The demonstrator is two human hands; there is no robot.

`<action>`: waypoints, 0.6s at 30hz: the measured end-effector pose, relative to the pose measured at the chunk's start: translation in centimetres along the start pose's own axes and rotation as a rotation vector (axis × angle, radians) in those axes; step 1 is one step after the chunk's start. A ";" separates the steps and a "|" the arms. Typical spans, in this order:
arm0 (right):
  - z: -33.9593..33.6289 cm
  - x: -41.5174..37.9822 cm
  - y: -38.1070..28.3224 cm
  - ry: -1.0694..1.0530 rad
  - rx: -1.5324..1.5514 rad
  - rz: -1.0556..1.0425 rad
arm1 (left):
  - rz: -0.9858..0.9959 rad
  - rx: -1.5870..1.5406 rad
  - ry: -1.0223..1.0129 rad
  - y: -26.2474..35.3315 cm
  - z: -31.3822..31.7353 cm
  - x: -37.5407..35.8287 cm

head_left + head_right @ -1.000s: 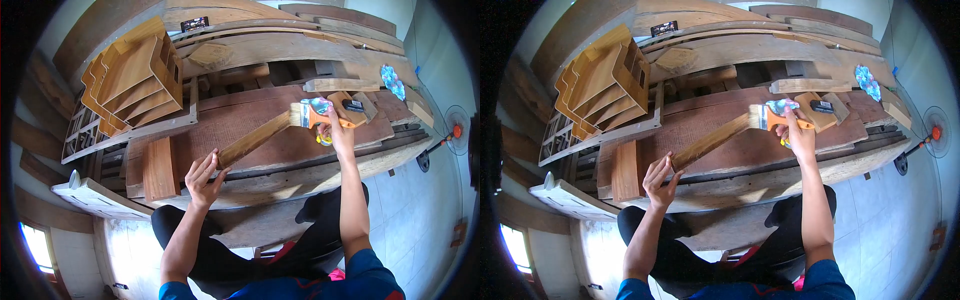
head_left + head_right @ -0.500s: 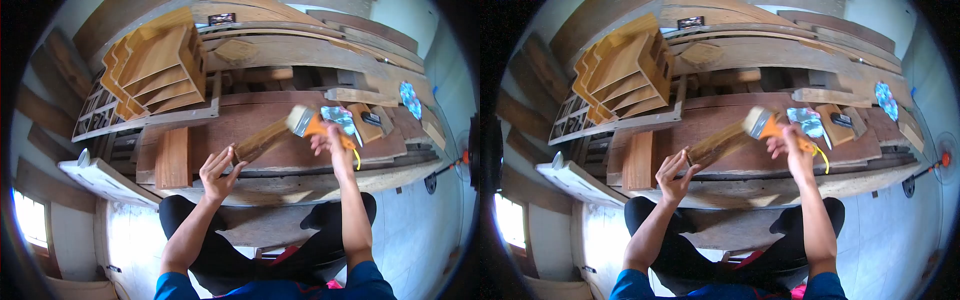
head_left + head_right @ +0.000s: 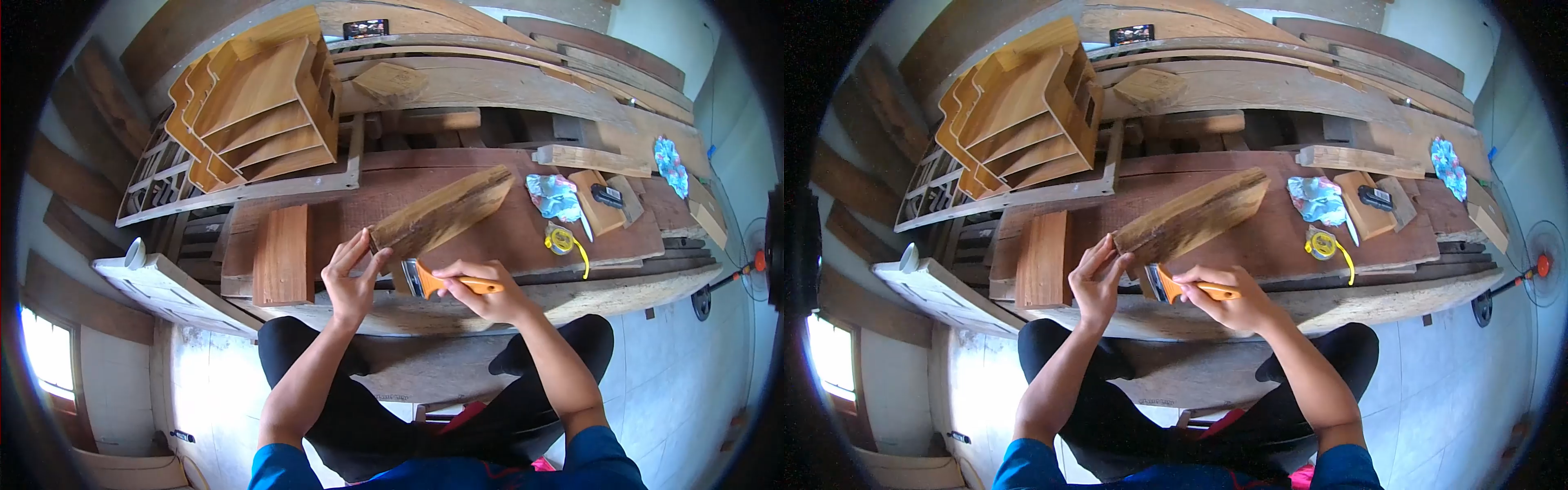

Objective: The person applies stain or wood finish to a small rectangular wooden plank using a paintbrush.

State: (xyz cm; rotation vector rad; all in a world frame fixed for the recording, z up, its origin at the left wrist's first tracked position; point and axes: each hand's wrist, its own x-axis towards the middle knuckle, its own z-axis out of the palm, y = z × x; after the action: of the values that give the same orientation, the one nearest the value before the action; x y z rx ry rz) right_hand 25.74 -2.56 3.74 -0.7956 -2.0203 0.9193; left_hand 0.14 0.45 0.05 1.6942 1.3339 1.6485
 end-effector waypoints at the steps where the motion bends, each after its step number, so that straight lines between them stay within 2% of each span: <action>1: 0.4 0.1 0.4 0.078 -0.060 -0.059 | 0.022 0.010 -0.013 0.2 0.0 0.1; 2: 0.6 0.0 0.6 0.154 -0.034 -0.059 | 0.044 0.023 -0.023 0.3 0.0 0.1; 4: 1.1 -0.2 0.9 0.292 0.023 -0.064 | -0.064 -0.046 -0.013 0.2 0.0 0.2; 6: 2.2 0.0 1.1 0.289 -0.079 -0.172 | -0.181 -0.115 0.011 0.1 0.0 0.3; 8: 2.8 0.0 0.6 0.148 -0.088 -0.128 | -0.307 -0.186 0.031 -0.1 -0.1 0.7; 11: 2.0 0.0 1.0 -0.023 -0.097 -0.058 | -0.362 -0.201 0.049 0.4 -0.2 1.2; 14: 1.7 0.1 2.2 0.215 0.083 -0.039 | -0.387 -0.204 0.067 0.2 -0.4 1.3; 15: 1.5 0.2 1.9 0.279 0.188 0.070 | -0.385 -0.222 0.073 0.1 -0.3 1.3; 18: 2.3 0.6 1.8 0.370 0.253 0.072 | -0.376 -0.239 0.079 -0.2 -0.3 1.3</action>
State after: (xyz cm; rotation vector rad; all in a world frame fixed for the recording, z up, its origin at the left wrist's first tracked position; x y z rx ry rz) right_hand 23.85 -1.91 1.51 -0.8310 -1.5313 0.9655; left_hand -0.45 1.54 0.61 1.1708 1.3325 1.5898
